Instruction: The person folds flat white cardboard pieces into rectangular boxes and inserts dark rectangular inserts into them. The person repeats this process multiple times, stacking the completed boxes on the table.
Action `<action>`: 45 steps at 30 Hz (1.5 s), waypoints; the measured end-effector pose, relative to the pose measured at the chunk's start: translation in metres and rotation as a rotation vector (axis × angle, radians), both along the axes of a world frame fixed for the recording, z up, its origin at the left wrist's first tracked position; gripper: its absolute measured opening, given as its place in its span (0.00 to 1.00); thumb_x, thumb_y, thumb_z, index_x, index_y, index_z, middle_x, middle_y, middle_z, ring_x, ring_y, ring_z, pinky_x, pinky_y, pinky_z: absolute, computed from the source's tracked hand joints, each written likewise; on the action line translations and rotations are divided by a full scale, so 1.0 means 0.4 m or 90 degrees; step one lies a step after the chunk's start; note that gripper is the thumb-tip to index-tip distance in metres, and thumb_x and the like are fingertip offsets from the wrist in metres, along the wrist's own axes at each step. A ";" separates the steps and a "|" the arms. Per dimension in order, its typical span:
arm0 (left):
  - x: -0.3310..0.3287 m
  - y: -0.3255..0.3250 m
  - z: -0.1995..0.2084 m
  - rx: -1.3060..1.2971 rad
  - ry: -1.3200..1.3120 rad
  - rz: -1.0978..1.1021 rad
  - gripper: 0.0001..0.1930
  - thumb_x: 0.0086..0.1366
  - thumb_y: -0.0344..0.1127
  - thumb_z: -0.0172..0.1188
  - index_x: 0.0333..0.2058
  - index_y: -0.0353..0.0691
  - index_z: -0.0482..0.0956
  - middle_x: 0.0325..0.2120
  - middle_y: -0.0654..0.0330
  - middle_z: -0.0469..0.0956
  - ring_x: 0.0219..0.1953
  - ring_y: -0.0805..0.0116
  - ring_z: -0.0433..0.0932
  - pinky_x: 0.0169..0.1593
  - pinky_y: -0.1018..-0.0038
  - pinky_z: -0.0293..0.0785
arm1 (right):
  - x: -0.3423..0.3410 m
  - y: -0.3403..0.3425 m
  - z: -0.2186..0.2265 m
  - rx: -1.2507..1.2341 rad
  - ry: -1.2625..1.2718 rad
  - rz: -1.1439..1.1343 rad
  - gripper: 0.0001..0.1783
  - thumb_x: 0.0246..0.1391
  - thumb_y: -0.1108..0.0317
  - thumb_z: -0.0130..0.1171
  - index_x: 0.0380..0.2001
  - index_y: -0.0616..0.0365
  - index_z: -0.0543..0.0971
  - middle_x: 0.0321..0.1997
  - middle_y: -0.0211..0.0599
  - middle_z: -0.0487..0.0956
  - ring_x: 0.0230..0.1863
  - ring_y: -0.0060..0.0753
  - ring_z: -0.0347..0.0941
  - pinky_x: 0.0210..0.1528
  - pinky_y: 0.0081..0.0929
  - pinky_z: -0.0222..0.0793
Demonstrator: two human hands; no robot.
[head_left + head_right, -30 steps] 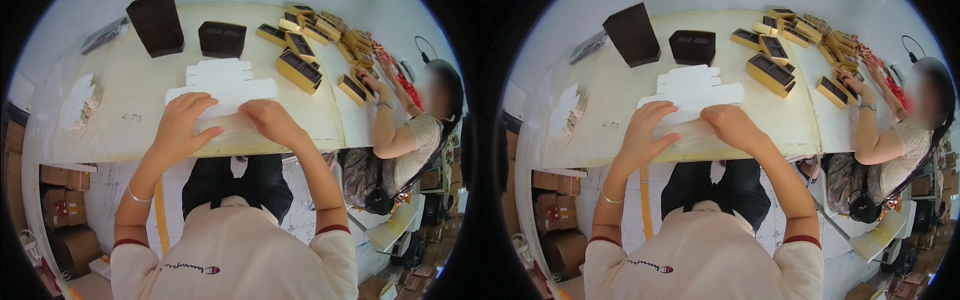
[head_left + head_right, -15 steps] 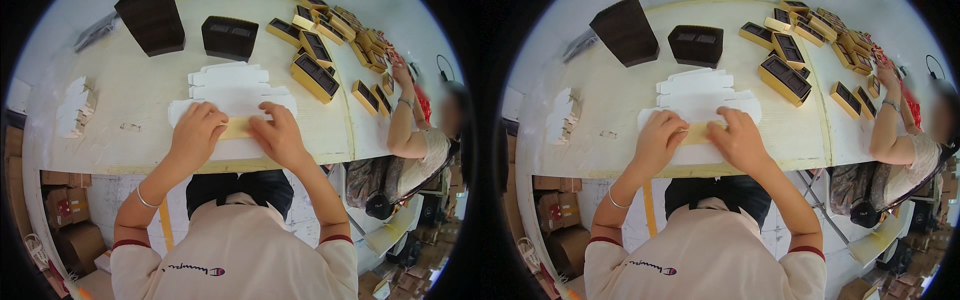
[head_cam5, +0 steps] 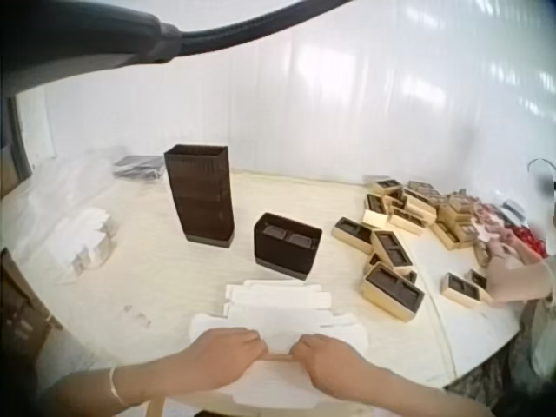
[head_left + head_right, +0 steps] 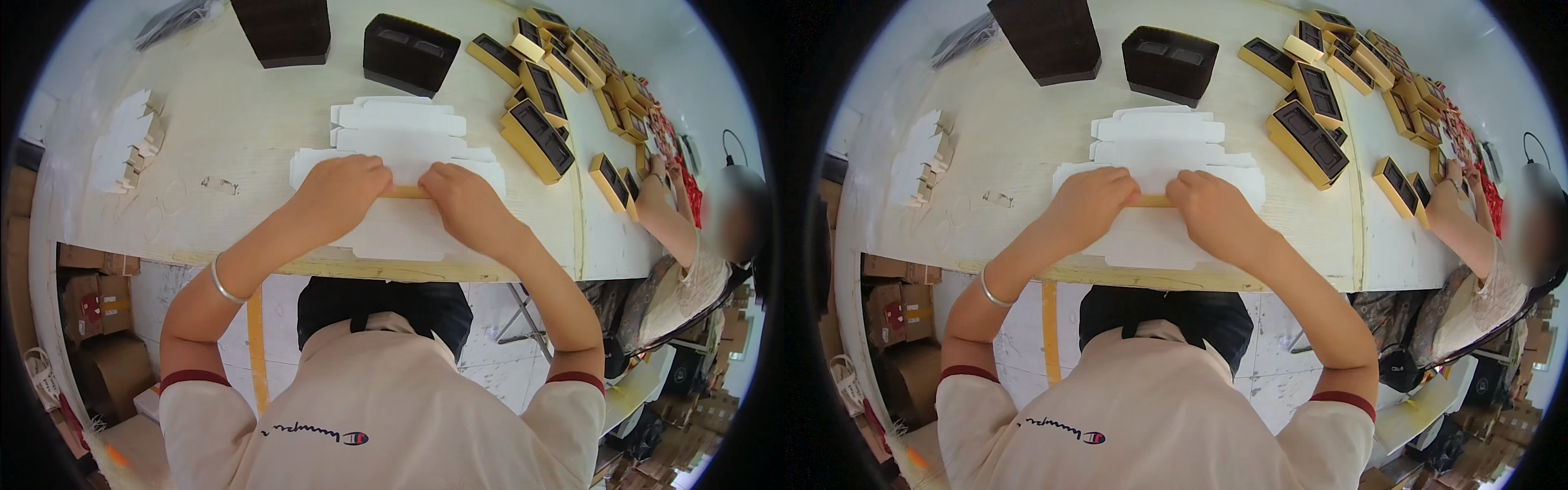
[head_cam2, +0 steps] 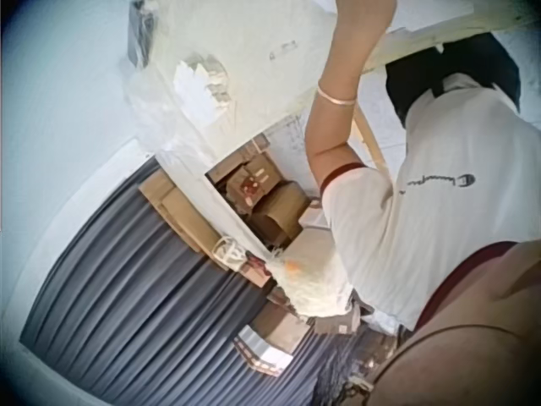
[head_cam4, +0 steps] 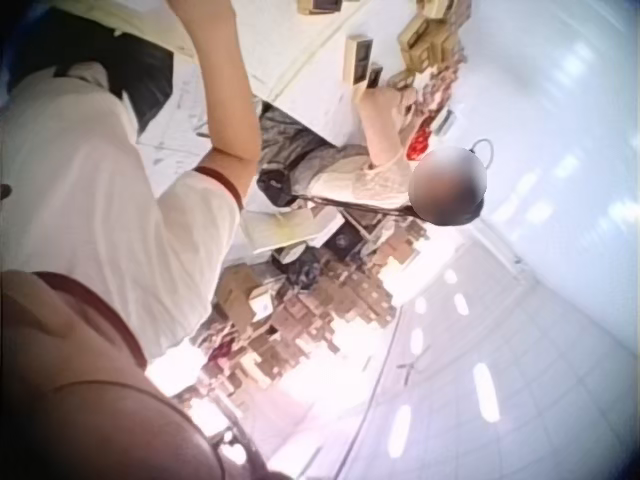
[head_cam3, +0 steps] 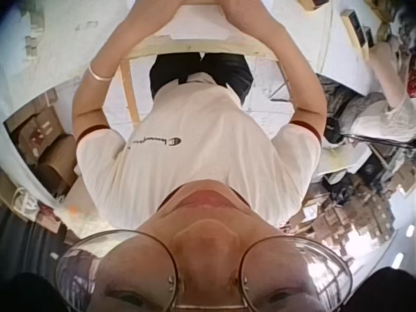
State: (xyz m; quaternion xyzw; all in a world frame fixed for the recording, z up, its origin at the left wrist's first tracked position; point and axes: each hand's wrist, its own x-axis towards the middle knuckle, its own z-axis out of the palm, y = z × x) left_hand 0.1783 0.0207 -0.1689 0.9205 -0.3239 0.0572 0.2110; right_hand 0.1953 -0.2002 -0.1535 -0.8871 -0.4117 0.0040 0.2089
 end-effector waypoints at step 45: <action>-0.115 -0.024 0.021 -0.089 -0.074 0.009 0.16 0.51 0.33 0.67 0.39 0.38 0.77 0.37 0.60 0.73 0.39 0.60 0.73 0.41 0.69 0.73 | -0.020 0.004 0.016 0.143 0.108 -0.044 0.08 0.48 0.70 0.62 0.32 0.58 0.77 0.40 0.43 0.77 0.42 0.45 0.74 0.39 0.36 0.68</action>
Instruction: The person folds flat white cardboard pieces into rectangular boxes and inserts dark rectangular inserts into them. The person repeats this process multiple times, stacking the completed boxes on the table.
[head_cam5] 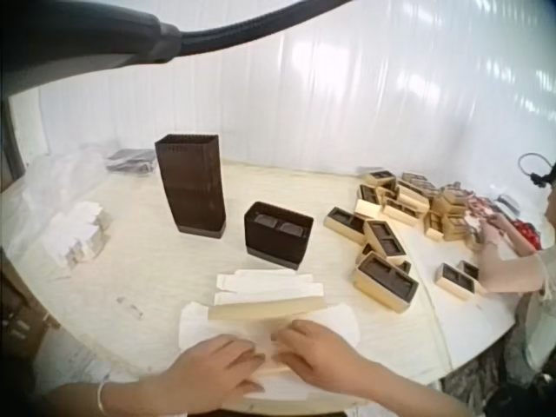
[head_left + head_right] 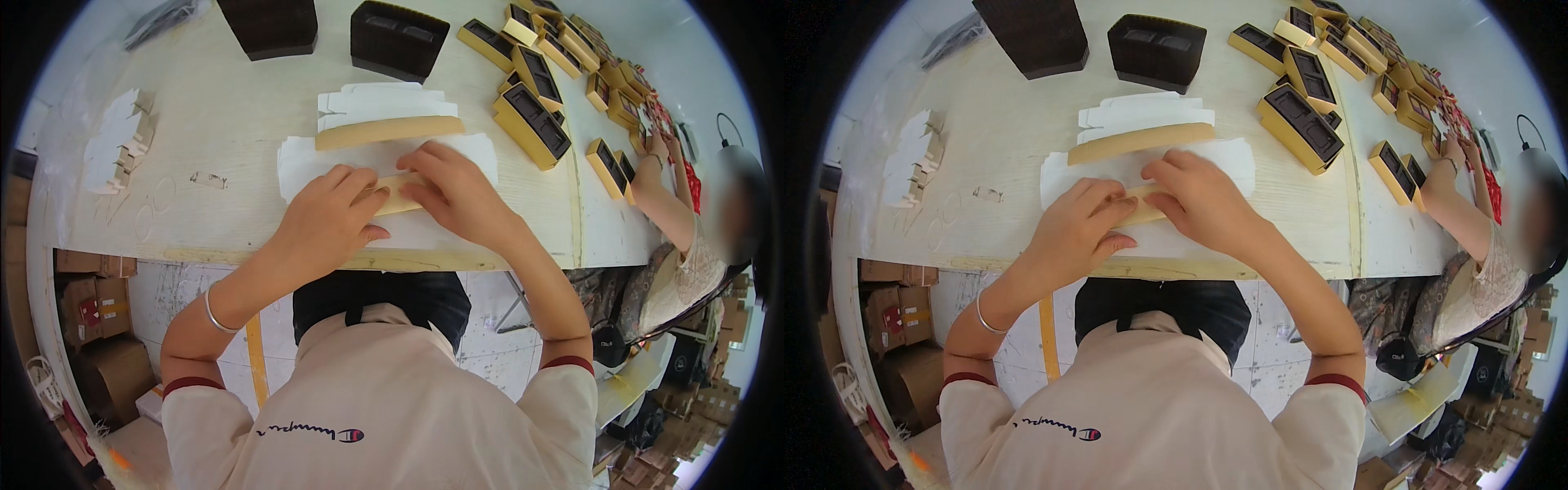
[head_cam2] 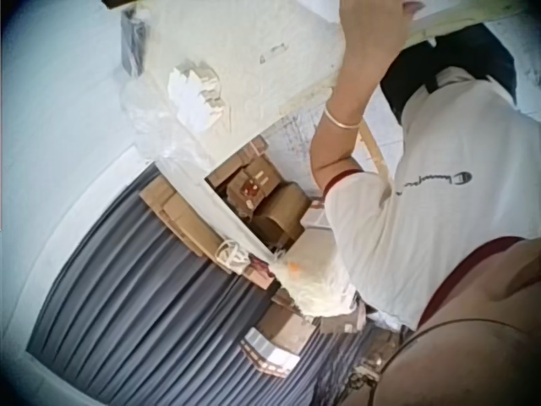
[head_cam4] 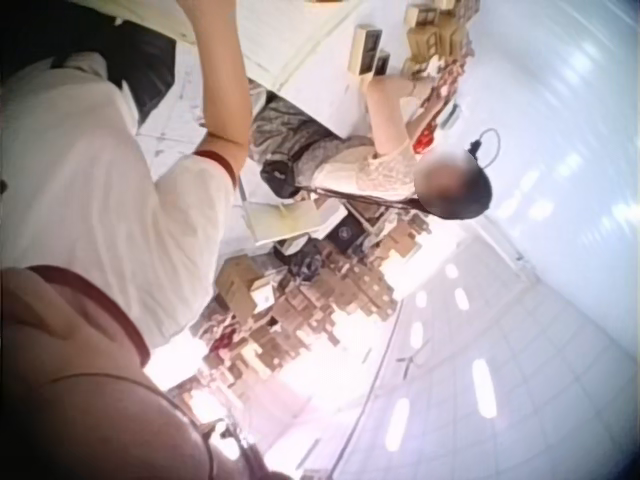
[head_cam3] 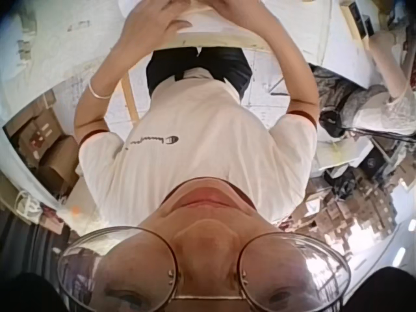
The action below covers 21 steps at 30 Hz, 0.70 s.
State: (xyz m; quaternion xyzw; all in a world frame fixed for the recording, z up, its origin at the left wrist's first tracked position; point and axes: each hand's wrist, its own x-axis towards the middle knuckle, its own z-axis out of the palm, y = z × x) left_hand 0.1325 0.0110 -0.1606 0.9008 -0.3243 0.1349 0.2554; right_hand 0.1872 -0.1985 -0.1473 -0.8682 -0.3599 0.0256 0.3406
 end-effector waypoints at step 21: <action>0.067 0.017 0.079 0.048 -0.204 0.131 0.10 0.59 0.35 0.60 0.38 0.37 0.78 0.34 0.57 0.75 0.37 0.59 0.74 0.40 0.68 0.72 | 0.100 0.025 0.046 -0.228 0.084 0.064 0.05 0.52 0.74 0.58 0.32 0.63 0.79 0.29 0.43 0.79 0.35 0.43 0.76 0.37 0.37 0.69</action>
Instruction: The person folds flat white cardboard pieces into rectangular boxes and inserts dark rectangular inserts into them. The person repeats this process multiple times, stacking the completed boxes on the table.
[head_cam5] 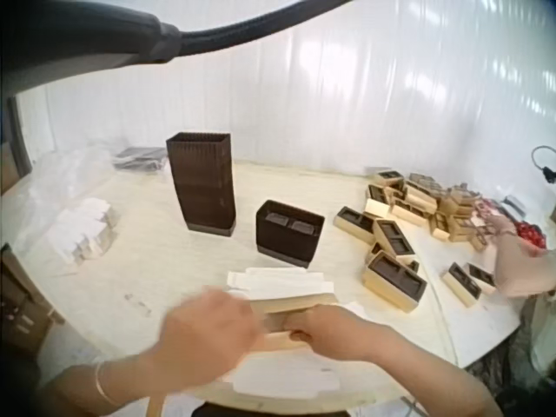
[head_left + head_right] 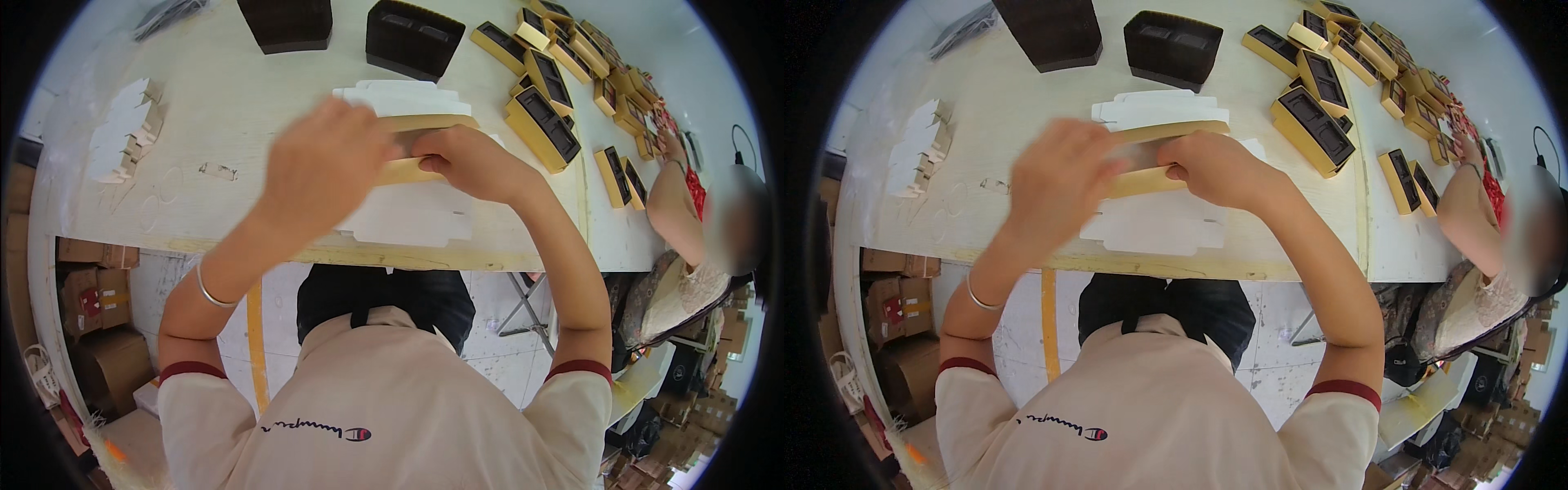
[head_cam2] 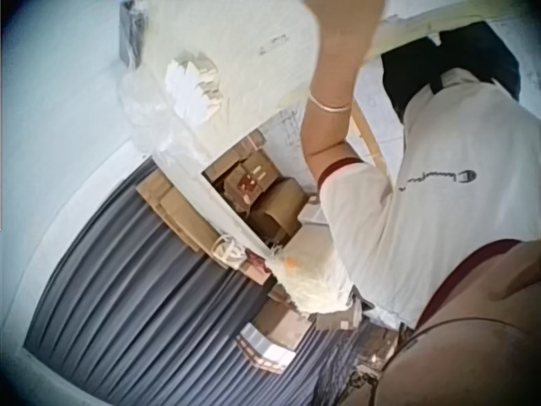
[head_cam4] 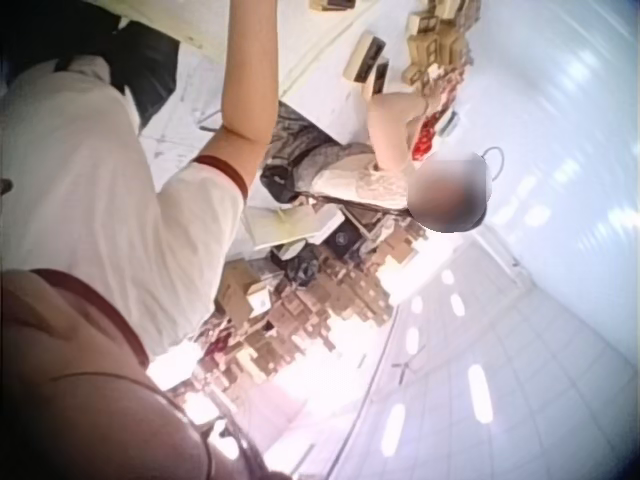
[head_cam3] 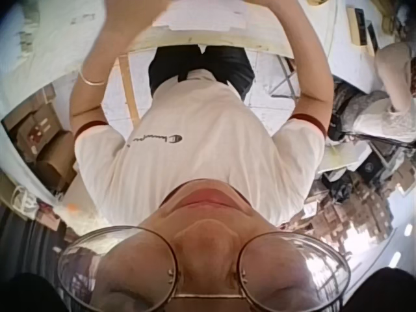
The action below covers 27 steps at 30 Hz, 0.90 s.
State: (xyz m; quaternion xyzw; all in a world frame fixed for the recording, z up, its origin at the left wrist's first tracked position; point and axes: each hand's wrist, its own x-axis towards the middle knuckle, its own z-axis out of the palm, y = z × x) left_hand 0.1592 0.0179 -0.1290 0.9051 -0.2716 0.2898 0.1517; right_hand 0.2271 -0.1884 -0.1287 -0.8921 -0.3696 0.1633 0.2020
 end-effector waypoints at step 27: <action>0.016 0.046 -0.093 -0.081 0.351 -0.320 0.21 0.47 0.31 0.71 0.42 0.36 0.77 0.43 0.55 0.76 0.37 0.61 0.77 0.39 0.71 0.74 | -0.201 0.005 -0.073 0.316 -0.012 -0.217 0.18 0.46 0.78 0.63 0.41 0.61 0.70 0.30 0.44 0.76 0.30 0.48 0.75 0.29 0.35 0.69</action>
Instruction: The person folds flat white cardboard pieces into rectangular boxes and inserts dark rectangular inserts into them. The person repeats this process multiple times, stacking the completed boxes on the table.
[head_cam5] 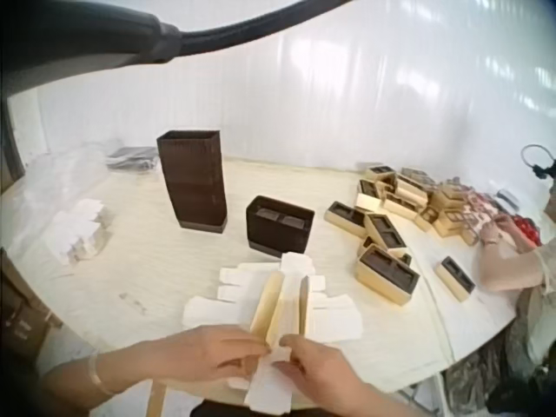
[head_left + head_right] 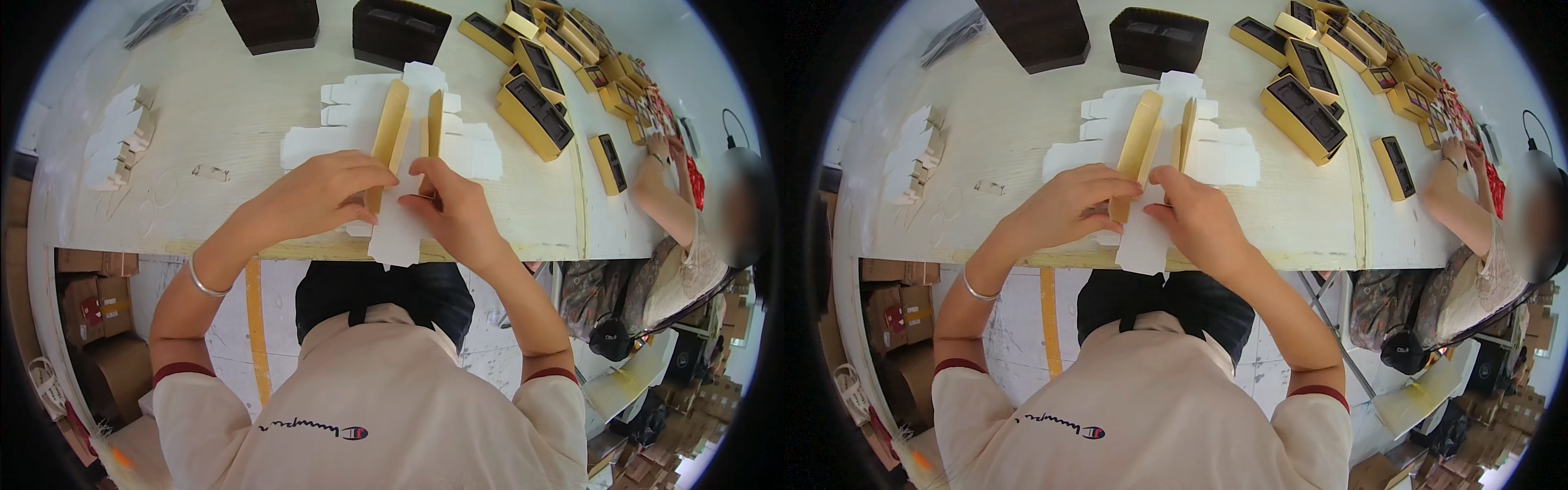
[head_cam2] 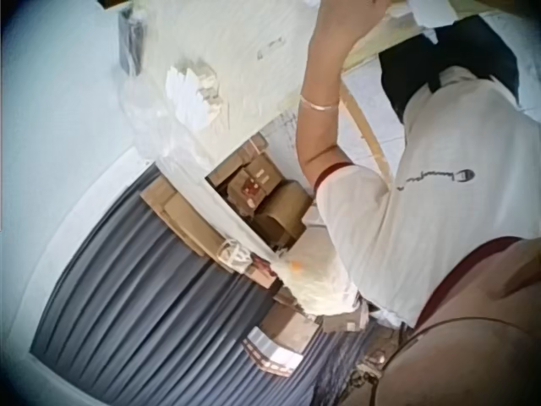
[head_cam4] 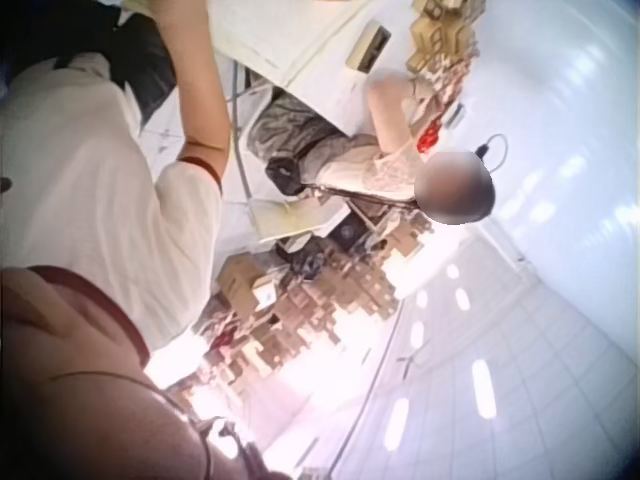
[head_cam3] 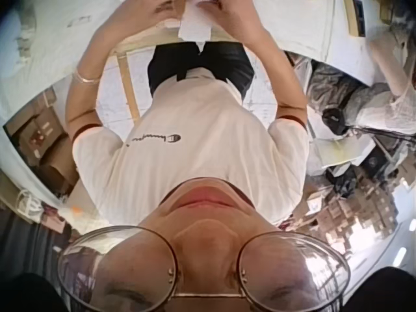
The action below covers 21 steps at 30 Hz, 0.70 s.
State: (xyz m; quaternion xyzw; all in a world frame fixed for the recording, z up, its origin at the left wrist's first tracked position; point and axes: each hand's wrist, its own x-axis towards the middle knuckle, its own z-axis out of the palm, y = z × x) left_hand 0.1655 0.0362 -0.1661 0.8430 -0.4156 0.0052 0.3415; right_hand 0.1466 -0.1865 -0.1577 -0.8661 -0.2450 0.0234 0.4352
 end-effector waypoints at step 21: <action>-0.059 -0.079 0.027 -0.094 0.187 0.141 0.05 0.54 0.28 0.64 0.26 0.34 0.77 0.22 0.55 0.77 0.23 0.61 0.76 0.29 0.72 0.71 | -0.077 -0.065 -0.026 -0.140 -0.396 0.147 0.35 0.37 0.74 0.65 0.55 0.54 0.71 0.56 0.44 0.71 0.48 0.43 0.72 0.45 0.34 0.68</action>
